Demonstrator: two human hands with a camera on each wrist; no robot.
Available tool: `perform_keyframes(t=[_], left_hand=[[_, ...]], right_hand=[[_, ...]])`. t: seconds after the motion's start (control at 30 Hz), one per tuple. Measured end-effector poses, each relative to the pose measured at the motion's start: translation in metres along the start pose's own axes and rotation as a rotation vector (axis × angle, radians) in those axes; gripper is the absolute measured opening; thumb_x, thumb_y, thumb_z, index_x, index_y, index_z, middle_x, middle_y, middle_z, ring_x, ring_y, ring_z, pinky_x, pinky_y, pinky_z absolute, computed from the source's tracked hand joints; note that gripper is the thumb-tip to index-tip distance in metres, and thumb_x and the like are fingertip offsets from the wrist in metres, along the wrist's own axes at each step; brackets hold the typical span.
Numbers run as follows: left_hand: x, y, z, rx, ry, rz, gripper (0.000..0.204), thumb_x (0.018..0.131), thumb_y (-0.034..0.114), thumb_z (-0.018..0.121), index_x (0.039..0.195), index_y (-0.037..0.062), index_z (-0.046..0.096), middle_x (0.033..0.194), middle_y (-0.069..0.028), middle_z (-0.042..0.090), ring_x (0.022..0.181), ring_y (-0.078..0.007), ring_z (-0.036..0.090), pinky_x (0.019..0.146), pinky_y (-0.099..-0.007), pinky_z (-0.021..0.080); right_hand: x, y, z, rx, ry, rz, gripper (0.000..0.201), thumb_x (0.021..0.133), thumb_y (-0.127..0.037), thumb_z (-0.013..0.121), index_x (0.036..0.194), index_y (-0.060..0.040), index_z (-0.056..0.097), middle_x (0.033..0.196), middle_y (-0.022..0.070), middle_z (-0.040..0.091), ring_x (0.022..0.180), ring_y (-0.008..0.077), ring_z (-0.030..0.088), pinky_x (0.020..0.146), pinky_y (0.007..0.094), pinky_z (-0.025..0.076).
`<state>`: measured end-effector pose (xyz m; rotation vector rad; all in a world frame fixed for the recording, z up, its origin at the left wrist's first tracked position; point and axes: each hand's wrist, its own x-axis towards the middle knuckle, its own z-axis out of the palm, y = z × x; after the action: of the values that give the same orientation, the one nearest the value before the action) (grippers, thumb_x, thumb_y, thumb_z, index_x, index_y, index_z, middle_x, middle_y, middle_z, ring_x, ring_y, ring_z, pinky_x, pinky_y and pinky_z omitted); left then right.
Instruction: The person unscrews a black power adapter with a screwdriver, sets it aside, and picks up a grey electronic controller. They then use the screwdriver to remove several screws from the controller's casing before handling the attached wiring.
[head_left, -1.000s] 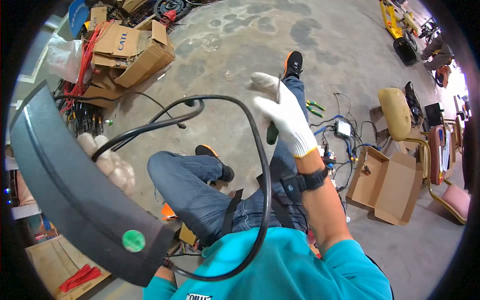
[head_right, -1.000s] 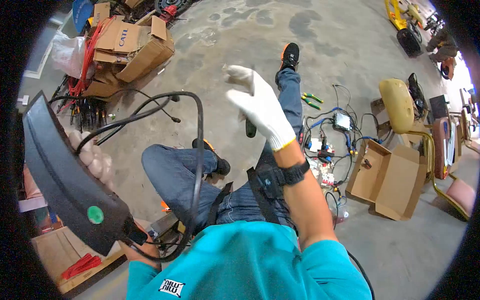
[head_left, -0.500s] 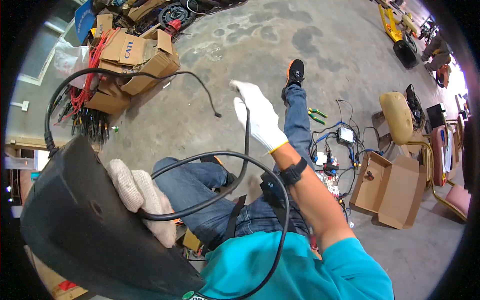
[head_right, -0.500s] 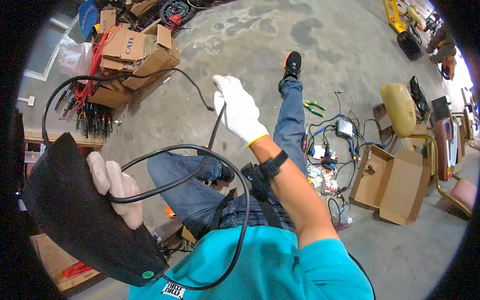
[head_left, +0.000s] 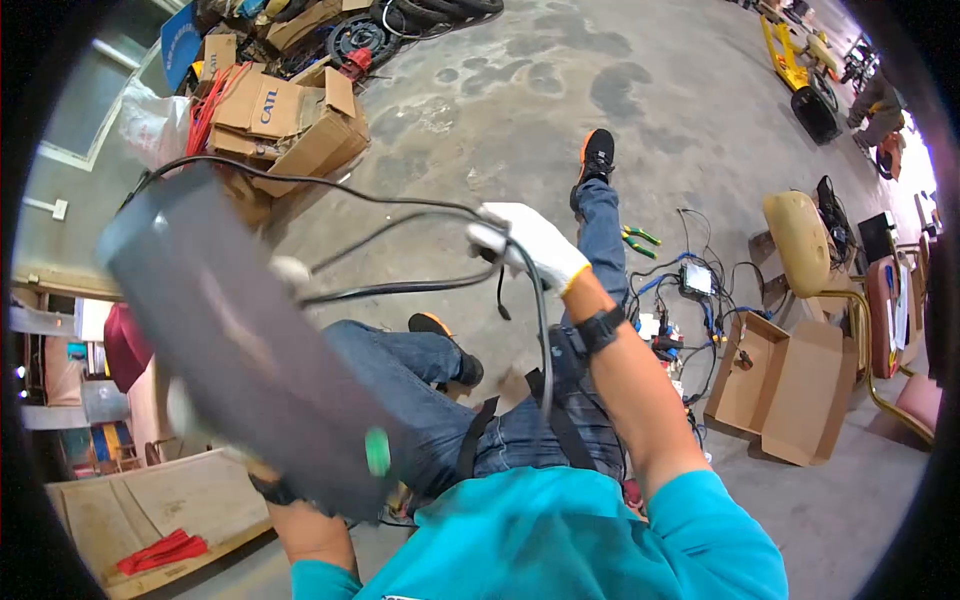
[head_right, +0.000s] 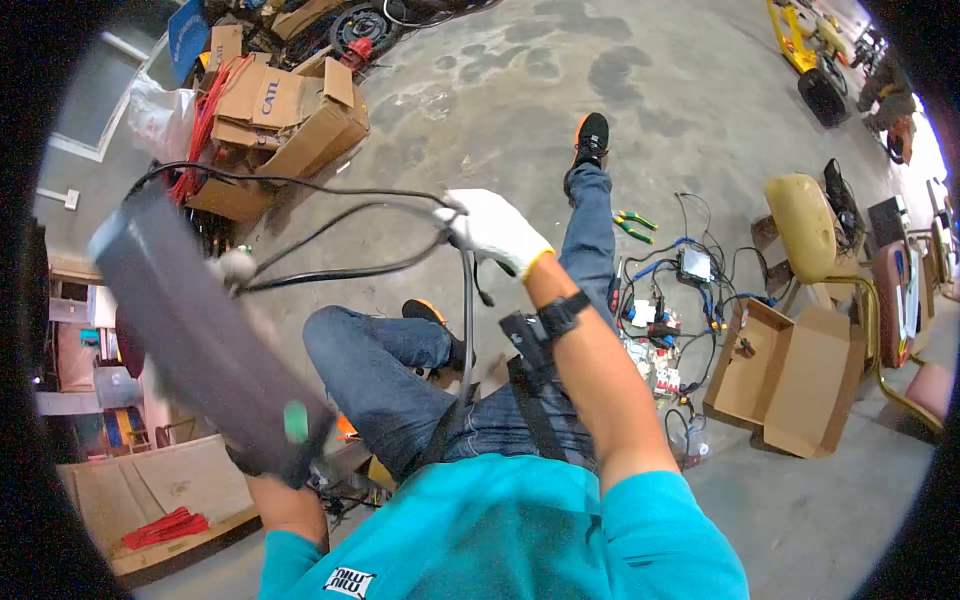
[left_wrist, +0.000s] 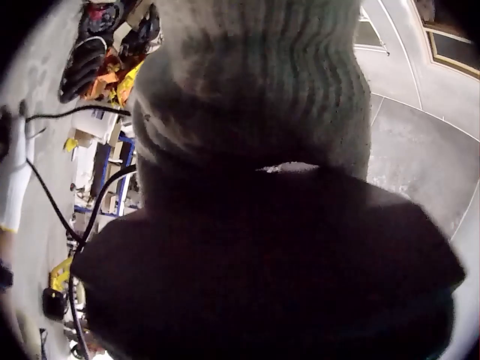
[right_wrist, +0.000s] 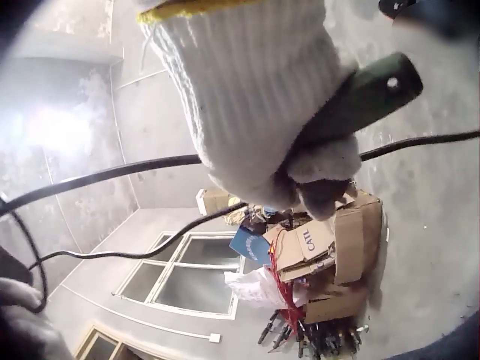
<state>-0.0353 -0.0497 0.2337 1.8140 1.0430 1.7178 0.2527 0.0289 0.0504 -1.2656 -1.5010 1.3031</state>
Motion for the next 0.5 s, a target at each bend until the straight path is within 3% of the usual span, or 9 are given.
perform_keyframes(t=[0.07, 0.1, 0.13, 0.2, 0.23, 0.27, 0.4, 0.47, 0.5], left_hand=[[0.005, 0.028, 0.012, -0.762, 0.039, -0.689, 0.046, 0.097, 0.026, 0.064, 0.137, 0.0027, 0.060, 0.138, -0.0137, 0.064, 0.118, -0.0281, 0.066, 0.098, -0.0399, 0.055], [0.009, 0.013, 0.018, -0.459, 0.222, -0.699, 0.046, 0.098, 0.034, 0.065, 0.133, 0.0047, 0.062, 0.128, -0.0086, 0.069, 0.112, -0.0232, 0.068, 0.099, -0.0365, 0.054], [0.008, -0.004, 0.020, -0.626, 0.108, -0.750, 0.042, 0.097, 0.033, 0.068, 0.128, 0.0062, 0.066, 0.122, -0.0083, 0.072, 0.103, -0.0225, 0.071, 0.096, -0.0379, 0.056], [0.001, -0.023, 0.037, -0.443, 0.116, -0.790, 0.040, 0.096, 0.029, 0.071, 0.128, 0.0056, 0.066, 0.122, -0.0084, 0.072, 0.102, -0.0222, 0.072, 0.095, -0.0389, 0.057], [-0.003, -0.035, 0.039, -0.485, 0.085, -0.826, 0.040, 0.095, 0.028, 0.072, 0.128, 0.0052, 0.065, 0.121, -0.0087, 0.072, 0.102, -0.0223, 0.072, 0.095, -0.0387, 0.058], [-0.007, -0.046, 0.040, -0.526, 0.053, -0.864, 0.040, 0.095, 0.026, 0.073, 0.128, 0.0049, 0.065, 0.121, -0.0090, 0.072, 0.102, -0.0223, 0.072, 0.095, -0.0385, 0.058], [-0.008, -0.051, 0.054, -0.600, 0.132, -0.943, 0.042, 0.095, 0.023, 0.074, 0.130, 0.0042, 0.062, 0.120, -0.0106, 0.072, 0.102, -0.0224, 0.072, 0.092, -0.0371, 0.060], [-0.008, -0.052, 0.056, -0.623, 0.132, -0.960, 0.041, 0.095, 0.022, 0.075, 0.129, 0.0042, 0.062, 0.119, -0.0109, 0.072, 0.101, -0.0224, 0.073, 0.090, -0.0366, 0.061], [-0.009, -0.051, 0.057, -0.625, 0.125, -0.965, 0.040, 0.095, 0.022, 0.075, 0.128, 0.0044, 0.063, 0.119, -0.0107, 0.072, 0.100, -0.0224, 0.073, 0.090, -0.0367, 0.061]], right_hand=[[-0.020, -0.023, -0.006, 0.296, 0.009, 0.237, 0.025, 0.097, -0.030, 0.066, 0.093, -0.0058, 0.067, 0.076, 0.0046, 0.069, 0.049, 0.0091, 0.055, 0.045, 0.0251, 0.043], [-0.023, -0.017, -0.006, 0.425, -0.054, 0.203, 0.021, 0.097, -0.026, 0.065, 0.094, -0.0055, 0.068, 0.081, 0.0082, 0.073, 0.047, 0.0093, 0.055, 0.044, 0.0239, 0.045], [-0.032, -0.029, -0.005, 0.466, -0.078, 0.210, 0.019, 0.097, -0.025, 0.065, 0.096, -0.0067, 0.068, 0.088, 0.0087, 0.075, 0.054, 0.0085, 0.061, 0.044, 0.0225, 0.045], [-0.047, -0.051, 0.005, 0.553, -0.052, 0.230, 0.028, 0.096, -0.031, 0.065, 0.100, -0.0035, 0.069, 0.082, 0.0055, 0.072, 0.063, 0.0119, 0.064, 0.057, 0.0258, 0.049], [-0.050, -0.051, 0.009, 0.611, -0.071, 0.228, 0.032, 0.097, -0.036, 0.065, 0.101, -0.0036, 0.068, 0.087, 0.0049, 0.072, 0.068, 0.0107, 0.064, 0.058, 0.0250, 0.049], [-0.055, -0.053, 0.017, 0.639, -0.022, 0.153, 0.033, 0.099, -0.039, 0.064, 0.101, -0.0060, 0.066, 0.087, 0.0024, 0.071, 0.070, 0.0082, 0.061, 0.060, 0.0233, 0.048], [-0.067, -0.081, 0.020, 0.556, -0.071, 0.267, 0.034, 0.101, -0.043, 0.061, 0.099, -0.0088, 0.065, 0.085, -0.0022, 0.065, 0.073, 0.0066, 0.055, 0.064, 0.0238, 0.047], [-0.069, -0.090, 0.019, 0.474, -0.058, 0.277, 0.038, 0.102, -0.041, 0.060, 0.119, -0.0071, 0.065, 0.084, 0.0007, 0.064, 0.061, 0.0056, 0.053, 0.049, 0.0231, 0.042], [-0.072, -0.094, 0.015, 0.397, -0.131, 0.250, 0.042, 0.104, -0.039, 0.058, 0.125, -0.0036, 0.063, 0.090, 0.0033, 0.065, 0.068, 0.0087, 0.056, 0.058, 0.0255, 0.048]])
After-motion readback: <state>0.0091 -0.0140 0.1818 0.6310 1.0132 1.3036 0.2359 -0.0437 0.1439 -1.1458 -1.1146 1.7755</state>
